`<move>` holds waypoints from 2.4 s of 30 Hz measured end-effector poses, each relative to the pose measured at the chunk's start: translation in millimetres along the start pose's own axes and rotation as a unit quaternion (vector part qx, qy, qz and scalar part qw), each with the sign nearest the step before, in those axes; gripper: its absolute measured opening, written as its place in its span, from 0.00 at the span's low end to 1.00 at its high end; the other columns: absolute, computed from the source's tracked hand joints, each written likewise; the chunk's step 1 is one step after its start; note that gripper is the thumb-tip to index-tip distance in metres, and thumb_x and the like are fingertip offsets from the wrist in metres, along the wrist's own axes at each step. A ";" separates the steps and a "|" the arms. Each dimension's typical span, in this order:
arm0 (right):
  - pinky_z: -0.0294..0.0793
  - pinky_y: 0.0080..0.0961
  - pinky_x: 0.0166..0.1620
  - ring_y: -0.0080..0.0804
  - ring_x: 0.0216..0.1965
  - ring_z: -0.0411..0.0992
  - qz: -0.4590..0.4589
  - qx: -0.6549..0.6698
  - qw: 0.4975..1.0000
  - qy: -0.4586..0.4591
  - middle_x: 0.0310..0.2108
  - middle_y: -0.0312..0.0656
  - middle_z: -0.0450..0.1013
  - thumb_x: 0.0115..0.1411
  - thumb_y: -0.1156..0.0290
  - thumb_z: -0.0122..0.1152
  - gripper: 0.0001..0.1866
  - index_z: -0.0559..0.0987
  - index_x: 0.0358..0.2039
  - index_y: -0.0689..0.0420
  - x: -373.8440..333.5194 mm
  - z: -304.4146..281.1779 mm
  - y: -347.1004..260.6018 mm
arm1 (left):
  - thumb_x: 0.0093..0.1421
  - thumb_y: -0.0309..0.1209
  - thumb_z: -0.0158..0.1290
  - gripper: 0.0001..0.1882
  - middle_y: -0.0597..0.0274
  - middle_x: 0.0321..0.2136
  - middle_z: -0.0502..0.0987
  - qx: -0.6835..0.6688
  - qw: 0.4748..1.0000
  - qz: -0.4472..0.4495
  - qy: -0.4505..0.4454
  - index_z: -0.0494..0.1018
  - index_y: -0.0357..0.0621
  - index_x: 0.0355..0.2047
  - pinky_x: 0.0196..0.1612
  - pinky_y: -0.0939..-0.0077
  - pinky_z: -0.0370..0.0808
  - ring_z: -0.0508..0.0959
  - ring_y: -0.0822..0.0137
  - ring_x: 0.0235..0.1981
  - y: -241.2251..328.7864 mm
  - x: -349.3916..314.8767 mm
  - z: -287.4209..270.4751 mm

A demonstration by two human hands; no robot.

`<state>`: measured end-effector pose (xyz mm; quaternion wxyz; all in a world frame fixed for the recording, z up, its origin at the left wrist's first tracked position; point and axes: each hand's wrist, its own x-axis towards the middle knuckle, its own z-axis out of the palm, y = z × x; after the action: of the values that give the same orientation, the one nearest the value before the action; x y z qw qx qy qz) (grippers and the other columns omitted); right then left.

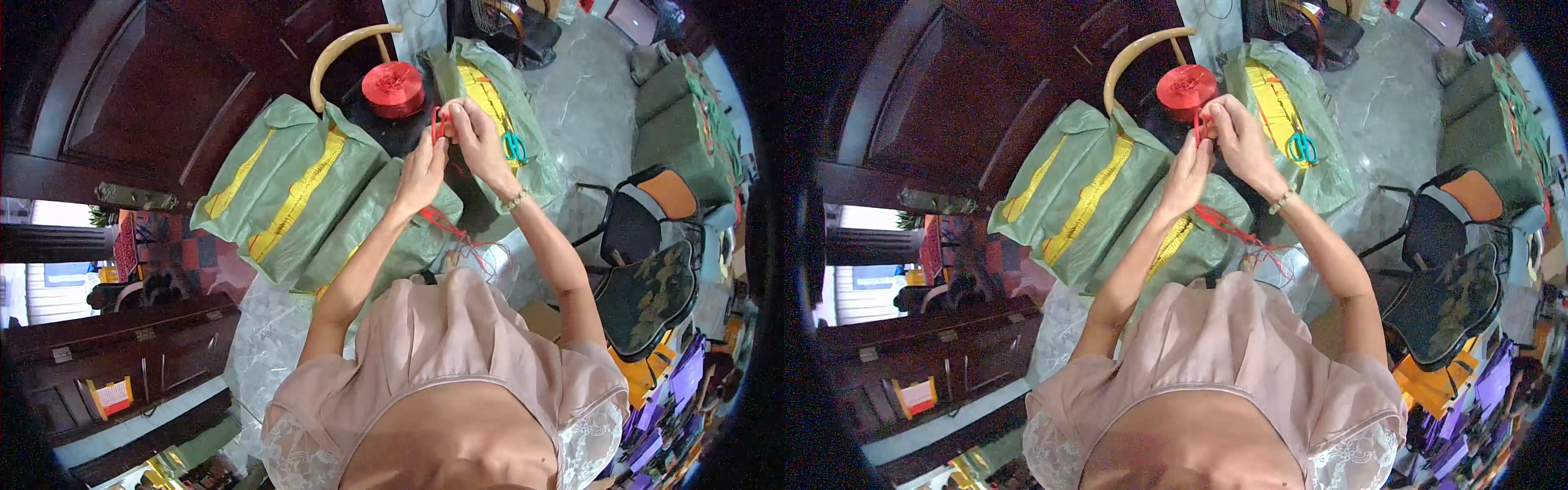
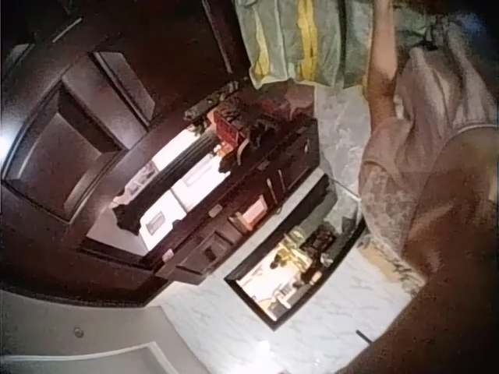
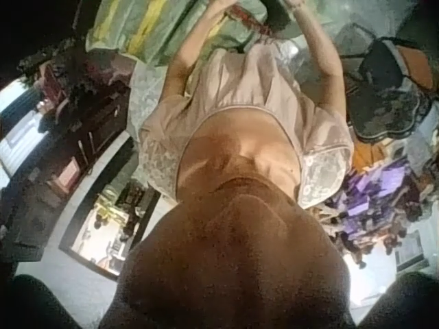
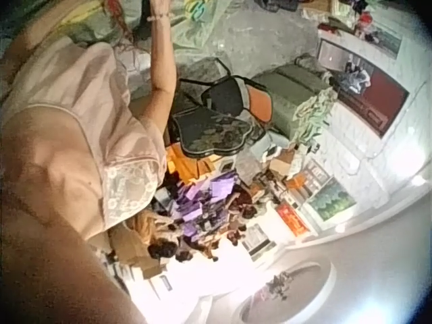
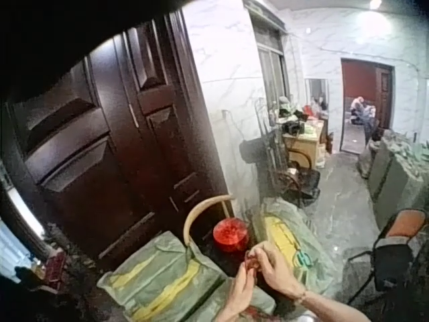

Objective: Handling and arranging red plastic binding straps or cords for packaging items.

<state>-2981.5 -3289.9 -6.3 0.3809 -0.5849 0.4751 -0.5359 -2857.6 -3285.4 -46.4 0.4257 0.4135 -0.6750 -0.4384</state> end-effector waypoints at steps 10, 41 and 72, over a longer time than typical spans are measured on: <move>0.66 0.19 0.39 0.22 0.33 0.66 -0.122 -0.073 0.986 0.089 0.28 0.37 0.68 0.60 0.70 0.46 0.09 0.74 0.33 0.61 7.6 16.2 15.4 | 0.63 0.37 0.37 0.15 0.77 0.23 0.66 -0.128 0.978 -0.130 -0.101 0.66 0.40 0.40 0.22 0.85 0.59 0.62 0.83 0.21 -7.5 16.3 12.9; 0.55 0.14 0.28 0.13 0.25 0.53 0.243 0.061 0.867 -0.431 0.23 0.26 0.55 0.63 0.55 0.42 0.15 0.67 0.31 0.54 -31.1 -54.1 77.8 | 0.62 0.32 0.33 0.13 0.71 0.11 0.57 -0.654 0.688 -0.124 0.288 0.59 0.46 0.20 0.12 0.82 0.46 0.49 0.77 0.08 -70.0 -12.7 -199.2; 0.60 0.22 0.20 0.25 0.15 0.64 -0.130 -0.061 0.789 -0.598 0.14 0.35 0.65 0.61 0.55 0.44 0.22 0.67 0.19 0.60 79.3 -104.1 -135.6 | 0.53 0.33 0.39 0.12 0.66 0.13 0.60 -0.969 -0.068 0.230 -0.064 0.59 0.49 0.14 0.20 0.71 0.59 0.61 0.69 0.15 -91.4 -300.5 -413.1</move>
<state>-3066.5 -3324.6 158.3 0.4795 -0.8664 0.1036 -0.0932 -2364.6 -3129.5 -91.9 -0.4291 0.6238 -0.3483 0.5528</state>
